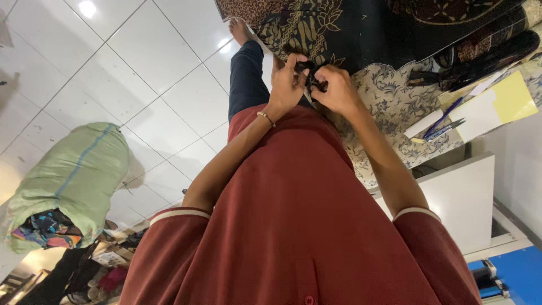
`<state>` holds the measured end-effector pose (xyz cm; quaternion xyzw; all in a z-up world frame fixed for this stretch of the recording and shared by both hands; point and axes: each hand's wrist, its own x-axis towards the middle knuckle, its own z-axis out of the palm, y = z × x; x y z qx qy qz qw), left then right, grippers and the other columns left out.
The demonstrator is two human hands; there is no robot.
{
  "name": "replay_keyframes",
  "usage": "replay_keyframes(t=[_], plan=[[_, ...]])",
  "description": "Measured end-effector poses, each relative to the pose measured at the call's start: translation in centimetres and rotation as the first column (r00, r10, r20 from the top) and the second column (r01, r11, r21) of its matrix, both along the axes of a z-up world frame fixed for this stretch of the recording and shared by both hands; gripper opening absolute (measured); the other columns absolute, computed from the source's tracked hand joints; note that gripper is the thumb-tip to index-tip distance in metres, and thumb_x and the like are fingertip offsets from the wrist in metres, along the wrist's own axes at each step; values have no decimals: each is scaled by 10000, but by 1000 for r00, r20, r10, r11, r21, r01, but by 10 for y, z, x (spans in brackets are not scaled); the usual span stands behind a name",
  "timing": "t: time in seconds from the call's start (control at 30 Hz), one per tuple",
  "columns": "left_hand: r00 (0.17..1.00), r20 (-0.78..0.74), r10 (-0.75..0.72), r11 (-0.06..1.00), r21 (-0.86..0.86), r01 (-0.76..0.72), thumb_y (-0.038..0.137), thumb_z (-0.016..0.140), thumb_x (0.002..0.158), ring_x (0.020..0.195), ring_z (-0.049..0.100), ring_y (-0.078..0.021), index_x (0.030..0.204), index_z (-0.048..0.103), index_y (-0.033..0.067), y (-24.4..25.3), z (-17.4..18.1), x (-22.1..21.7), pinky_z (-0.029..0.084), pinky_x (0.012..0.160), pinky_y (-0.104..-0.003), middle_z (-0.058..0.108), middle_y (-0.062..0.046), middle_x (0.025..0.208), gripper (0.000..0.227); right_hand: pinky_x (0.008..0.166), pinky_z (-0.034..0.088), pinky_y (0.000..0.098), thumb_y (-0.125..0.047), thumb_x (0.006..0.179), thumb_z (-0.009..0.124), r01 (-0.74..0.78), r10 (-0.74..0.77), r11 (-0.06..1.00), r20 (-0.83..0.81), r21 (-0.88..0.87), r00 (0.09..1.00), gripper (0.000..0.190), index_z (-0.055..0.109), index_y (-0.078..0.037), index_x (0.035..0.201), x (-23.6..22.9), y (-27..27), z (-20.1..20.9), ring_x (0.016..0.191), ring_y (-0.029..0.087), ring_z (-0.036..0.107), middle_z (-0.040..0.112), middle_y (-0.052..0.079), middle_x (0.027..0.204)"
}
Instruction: The person folds a dark patterned garment on a table, smooths it, writes on a small paper tag, and ties the folded garment with a ribbon. The person then lifts and repositions the folded item on the table.
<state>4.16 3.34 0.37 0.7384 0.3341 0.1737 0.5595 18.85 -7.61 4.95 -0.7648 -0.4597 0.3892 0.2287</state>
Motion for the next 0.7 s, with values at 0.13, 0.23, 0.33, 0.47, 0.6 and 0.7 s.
replay_keyframes(t=[0.13, 0.23, 0.33, 0.47, 0.6, 0.7], plan=[[994, -100, -36, 952, -305, 3, 49, 669, 998, 539, 586, -251, 1265, 527, 57, 1, 5, -1, 458, 557, -375, 582, -159, 637, 302, 665, 554, 390, -56, 855, 773, -27, 27, 1000, -47, 7, 999, 245, 674, 82, 1031, 4, 7, 9, 731, 279, 696, 699, 222, 1003], [1000, 6, -10, 956, -292, 12, 53, 662, 1004, 580, 661, -213, 1285, 487, 60, -1, 7, -2, 533, 594, -349, 611, -139, 700, 331, 644, 538, 410, -48, 852, 758, -56, 56, 998, -29, -26, 998, 197, 684, 79, 985, 6, 11, 18, 696, 283, 679, 703, 220, 935], [999, -4, -35, 954, -298, 32, 58, 666, 1006, 547, 626, -216, 1302, 468, 62, -1, 7, -2, 550, 601, -342, 623, -136, 742, 356, 635, 522, 422, -45, 836, 749, -71, 68, 992, -35, -100, 997, 164, 691, 77, 928, 7, 14, 25, 666, 289, 664, 699, 216, 864], [998, 56, -24, 961, -275, 39, 58, 668, 1008, 602, 647, -183, 1320, 463, 71, -1, 9, -4, 513, 583, -329, 652, -106, 778, 373, 635, 521, 419, -49, 839, 743, -91, 87, 990, -42, -104, 995, 151, 689, 82, 891, 7, 17, 28, 652, 293, 656, 692, 220, 827], [996, -61, -58, 955, -295, 38, 76, 699, 995, 501, 516, -171, 1322, 485, 67, 0, 13, -5, 397, 513, -325, 578, -87, 645, 391, 650, 527, 408, -42, 868, 710, -106, 102, 993, -70, -54, 992, 139, 685, 89, 905, 9, 18, 29, 660, 287, 659, 685, 218, 801], [998, -38, -60, 952, -303, 45, 82, 710, 997, 501, 482, -150, 1329, 479, 60, 1, 15, -5, 368, 507, -316, 555, -73, 631, 405, 636, 510, 410, -29, 920, 670, -113, 108, 986, -51, -122, 993, 141, 679, 110, 937, 11, 19, 30, 616, 283, 632, 674, 226, 771]])
